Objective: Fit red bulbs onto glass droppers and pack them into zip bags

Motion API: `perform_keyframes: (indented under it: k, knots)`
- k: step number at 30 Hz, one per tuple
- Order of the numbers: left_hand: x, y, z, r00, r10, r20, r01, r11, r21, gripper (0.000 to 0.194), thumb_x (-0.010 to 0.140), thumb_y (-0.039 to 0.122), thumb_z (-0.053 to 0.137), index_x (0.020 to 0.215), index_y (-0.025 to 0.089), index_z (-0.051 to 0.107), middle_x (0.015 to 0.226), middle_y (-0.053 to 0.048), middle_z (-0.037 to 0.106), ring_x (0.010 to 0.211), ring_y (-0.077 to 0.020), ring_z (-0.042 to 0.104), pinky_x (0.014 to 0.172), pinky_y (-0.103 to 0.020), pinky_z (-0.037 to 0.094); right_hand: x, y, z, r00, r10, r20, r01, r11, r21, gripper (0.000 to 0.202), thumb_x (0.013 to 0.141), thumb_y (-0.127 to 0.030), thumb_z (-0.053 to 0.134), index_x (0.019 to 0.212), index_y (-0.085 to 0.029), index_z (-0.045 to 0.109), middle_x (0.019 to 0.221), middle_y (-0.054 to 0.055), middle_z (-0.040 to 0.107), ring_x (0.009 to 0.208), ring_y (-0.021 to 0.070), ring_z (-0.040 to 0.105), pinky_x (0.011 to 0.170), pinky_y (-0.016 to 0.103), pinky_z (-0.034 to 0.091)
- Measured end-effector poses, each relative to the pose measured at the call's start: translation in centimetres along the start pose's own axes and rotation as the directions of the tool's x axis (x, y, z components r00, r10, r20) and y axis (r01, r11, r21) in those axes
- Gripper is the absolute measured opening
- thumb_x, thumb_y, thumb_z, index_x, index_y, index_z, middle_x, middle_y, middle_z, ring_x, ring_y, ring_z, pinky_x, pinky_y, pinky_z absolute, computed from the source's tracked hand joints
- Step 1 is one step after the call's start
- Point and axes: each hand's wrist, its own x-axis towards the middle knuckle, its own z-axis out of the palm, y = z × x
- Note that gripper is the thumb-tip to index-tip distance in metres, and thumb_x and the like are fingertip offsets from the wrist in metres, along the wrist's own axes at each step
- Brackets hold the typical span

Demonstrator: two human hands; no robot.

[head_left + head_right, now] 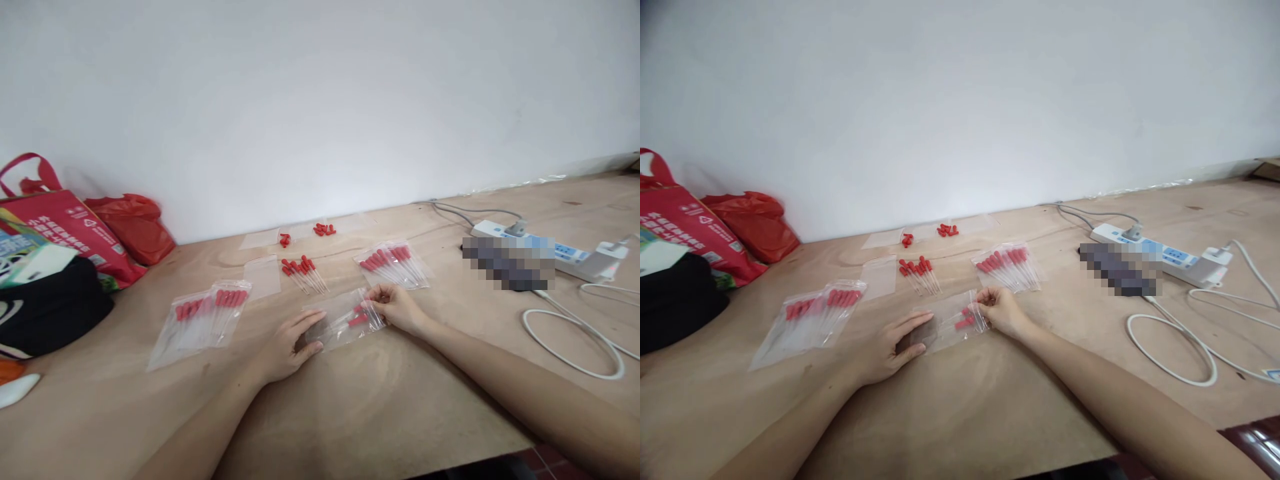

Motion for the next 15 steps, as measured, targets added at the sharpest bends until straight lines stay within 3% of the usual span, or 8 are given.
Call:
perform_keyframes:
  k: [4,7,9,12,15]
  knots:
    - [0.1,0.0,0.0,1.000,-0.008,-0.005,0.008,1.000,-0.001,0.043,0.082,0.033,0.047,0.123,0.023,0.041,0.128,-0.005,0.046,0.118,-0.0215,0.040,0.098,-0.041,0.035,-0.3,-0.2,-0.2,0.991,-0.036,0.131,0.042,0.998,-0.043,0.029,0.058,-0.042,0.065,0.061,-0.014,0.058,0.048,-0.003,0.051,0.039,0.0052,0.040,0.038,0.019,0.029]
    - [0.1,0.0,0.0,1.000,0.013,-0.006,-0.013,1.000,-0.003,0.039,0.082,0.031,0.047,0.121,0.023,0.045,0.127,-0.005,0.046,0.117,-0.0209,0.042,0.098,-0.042,0.034,0.0,-0.3,-0.9,0.979,0.032,0.200,-0.011,0.994,-0.109,0.026,0.068,-0.039,0.056,0.070,-0.014,0.059,0.043,-0.006,0.046,0.031,0.0038,0.031,0.033,0.019,0.024]
    - [0.1,0.0,0.0,0.999,0.043,-0.001,-0.043,0.999,-0.006,0.036,0.082,0.030,0.047,0.118,0.023,0.049,0.126,-0.006,0.047,0.116,-0.0206,0.043,0.099,-0.042,0.033,0.8,-0.5,-1.3,0.995,0.022,0.099,-0.006,0.987,-0.161,0.020,0.070,-0.033,0.052,0.075,-0.014,0.058,0.049,-0.005,0.051,0.031,0.0038,0.033,0.033,0.018,0.025]
    - [0.2,0.1,0.0,0.997,0.081,-0.007,-0.081,0.996,-0.024,0.033,0.082,0.029,0.048,0.114,0.023,0.052,0.125,-0.006,0.049,0.115,-0.0203,0.045,0.100,-0.043,0.032,2.8,-1.2,-1.1,0.978,-0.179,-0.103,0.140,0.941,-0.307,0.010,0.071,-0.023,0.052,0.073,-0.014,0.055,0.064,0.000,0.059,0.046,0.0064,0.048,0.044,0.018,0.037]
    - [0.3,0.0,0.0,0.995,0.096,-0.022,-0.097,0.994,-0.045,0.033,0.081,0.028,0.049,0.113,0.023,0.053,0.124,-0.006,0.050,0.113,-0.0203,0.046,0.099,-0.042,0.033,5.1,-2.6,0.9,0.958,-0.283,-0.042,0.217,0.812,-0.543,0.006,0.071,-0.019,0.052,0.073,-0.015,0.057,0.074,0.002,0.063,0.065,0.0094,0.056,0.060,0.019,0.042]
